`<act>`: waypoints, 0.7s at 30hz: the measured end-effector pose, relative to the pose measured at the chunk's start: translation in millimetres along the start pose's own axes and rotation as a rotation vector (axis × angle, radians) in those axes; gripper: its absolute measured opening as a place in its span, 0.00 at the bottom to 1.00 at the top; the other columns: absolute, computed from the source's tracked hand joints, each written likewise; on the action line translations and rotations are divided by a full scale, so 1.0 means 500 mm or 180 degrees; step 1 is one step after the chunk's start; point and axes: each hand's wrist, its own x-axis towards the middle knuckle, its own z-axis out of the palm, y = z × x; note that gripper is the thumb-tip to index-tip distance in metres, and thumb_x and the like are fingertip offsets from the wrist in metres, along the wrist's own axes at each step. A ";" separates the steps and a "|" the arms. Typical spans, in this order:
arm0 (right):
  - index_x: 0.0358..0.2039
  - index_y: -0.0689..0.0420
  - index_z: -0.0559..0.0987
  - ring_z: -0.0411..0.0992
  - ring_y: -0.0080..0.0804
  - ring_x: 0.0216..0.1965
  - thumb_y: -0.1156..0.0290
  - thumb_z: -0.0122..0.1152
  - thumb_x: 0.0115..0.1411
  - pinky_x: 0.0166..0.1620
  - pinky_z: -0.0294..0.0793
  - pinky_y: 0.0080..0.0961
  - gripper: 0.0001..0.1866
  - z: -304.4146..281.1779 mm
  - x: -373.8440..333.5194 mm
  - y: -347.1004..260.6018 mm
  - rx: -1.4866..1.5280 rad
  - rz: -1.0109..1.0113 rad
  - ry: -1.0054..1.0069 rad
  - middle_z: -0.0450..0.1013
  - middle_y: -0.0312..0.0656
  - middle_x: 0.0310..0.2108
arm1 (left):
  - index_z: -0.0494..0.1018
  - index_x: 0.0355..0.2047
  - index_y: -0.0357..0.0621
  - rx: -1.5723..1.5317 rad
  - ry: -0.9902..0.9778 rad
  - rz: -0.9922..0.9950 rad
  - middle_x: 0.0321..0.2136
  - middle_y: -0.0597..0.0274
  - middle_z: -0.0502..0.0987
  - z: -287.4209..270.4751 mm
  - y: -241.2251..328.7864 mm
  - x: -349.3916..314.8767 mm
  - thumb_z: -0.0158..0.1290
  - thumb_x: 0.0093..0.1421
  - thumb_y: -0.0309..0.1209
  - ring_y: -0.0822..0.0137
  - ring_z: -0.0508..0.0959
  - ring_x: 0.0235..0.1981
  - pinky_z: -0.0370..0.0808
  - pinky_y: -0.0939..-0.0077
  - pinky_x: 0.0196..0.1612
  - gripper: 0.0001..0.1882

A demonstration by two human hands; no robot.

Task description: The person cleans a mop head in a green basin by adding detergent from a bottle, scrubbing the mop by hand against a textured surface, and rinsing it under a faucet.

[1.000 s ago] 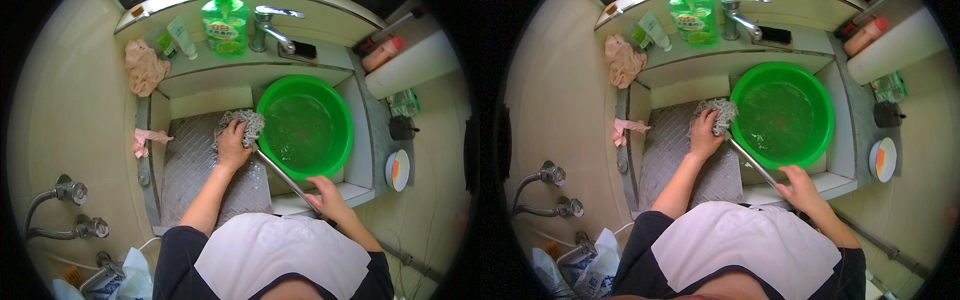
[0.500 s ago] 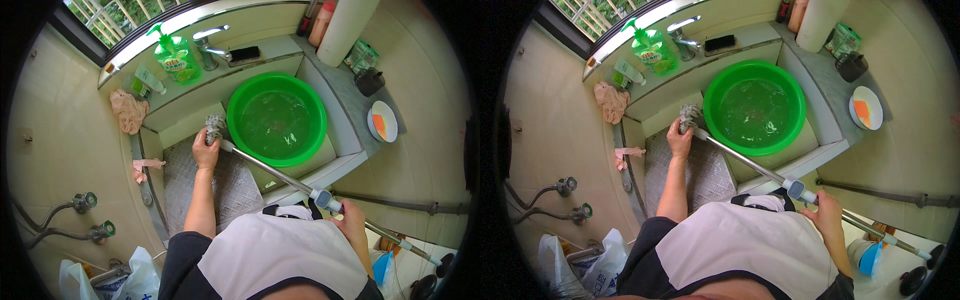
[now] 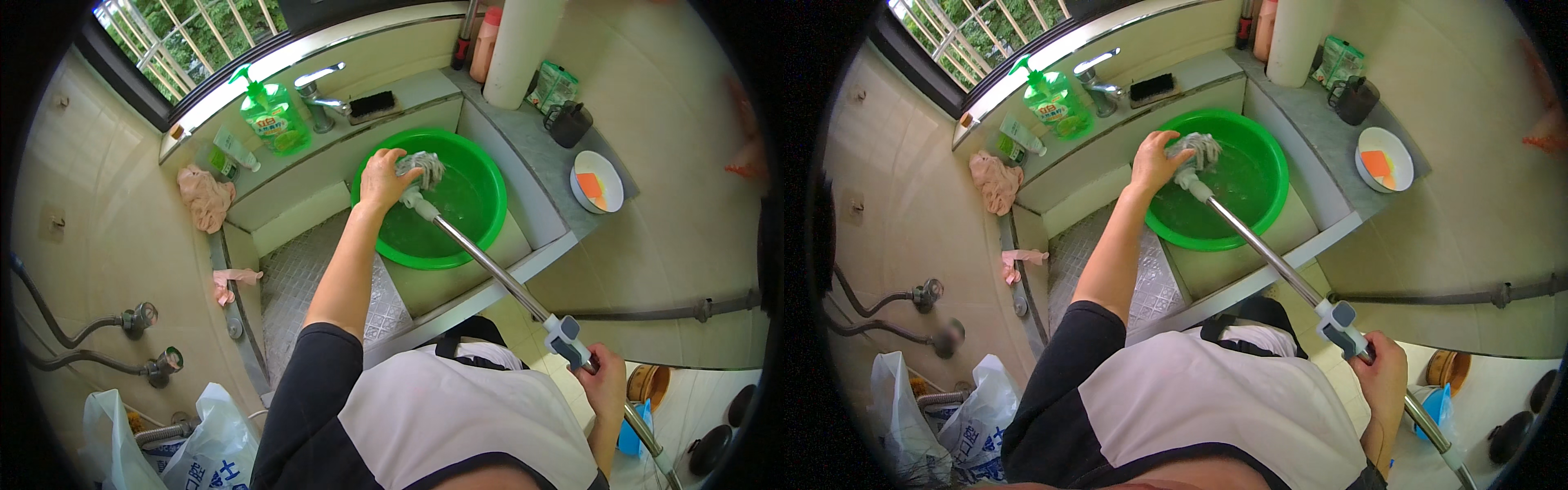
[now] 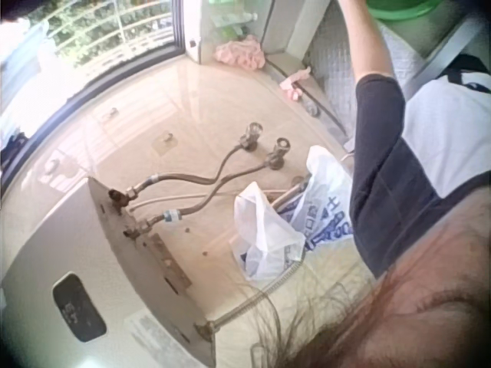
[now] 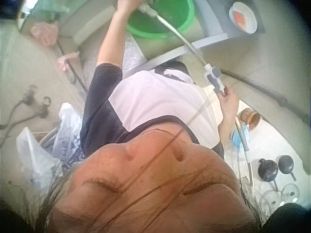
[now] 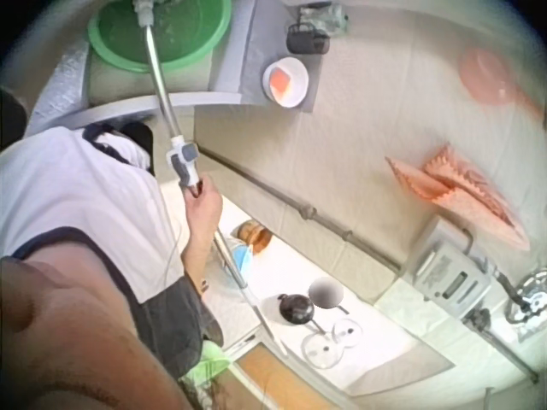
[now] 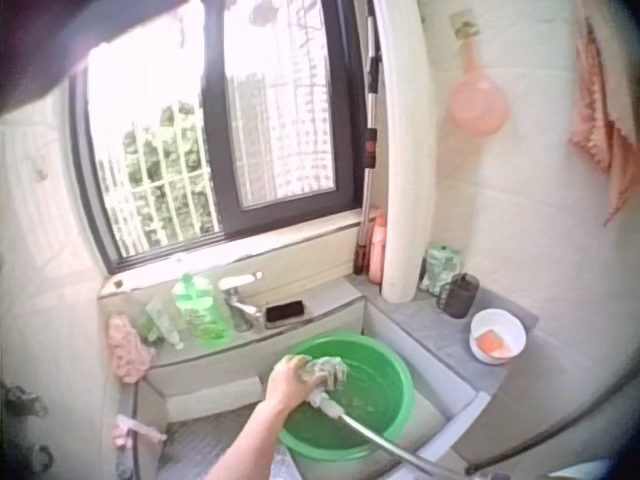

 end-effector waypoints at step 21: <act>0.29 0.64 0.69 0.70 0.53 0.31 0.73 0.61 0.47 0.34 0.69 0.42 0.12 0.000 0.184 -0.099 -0.1050 -0.0298 -0.0643 0.71 0.53 0.26 | 0.66 0.48 0.49 0.0155 -0.1716 0.0182 0.58 0.61 0.58 0.380 -0.045 0.004 0.60 0.43 0.25 0.56 0.58 0.59 0.67 0.55 0.52 0.29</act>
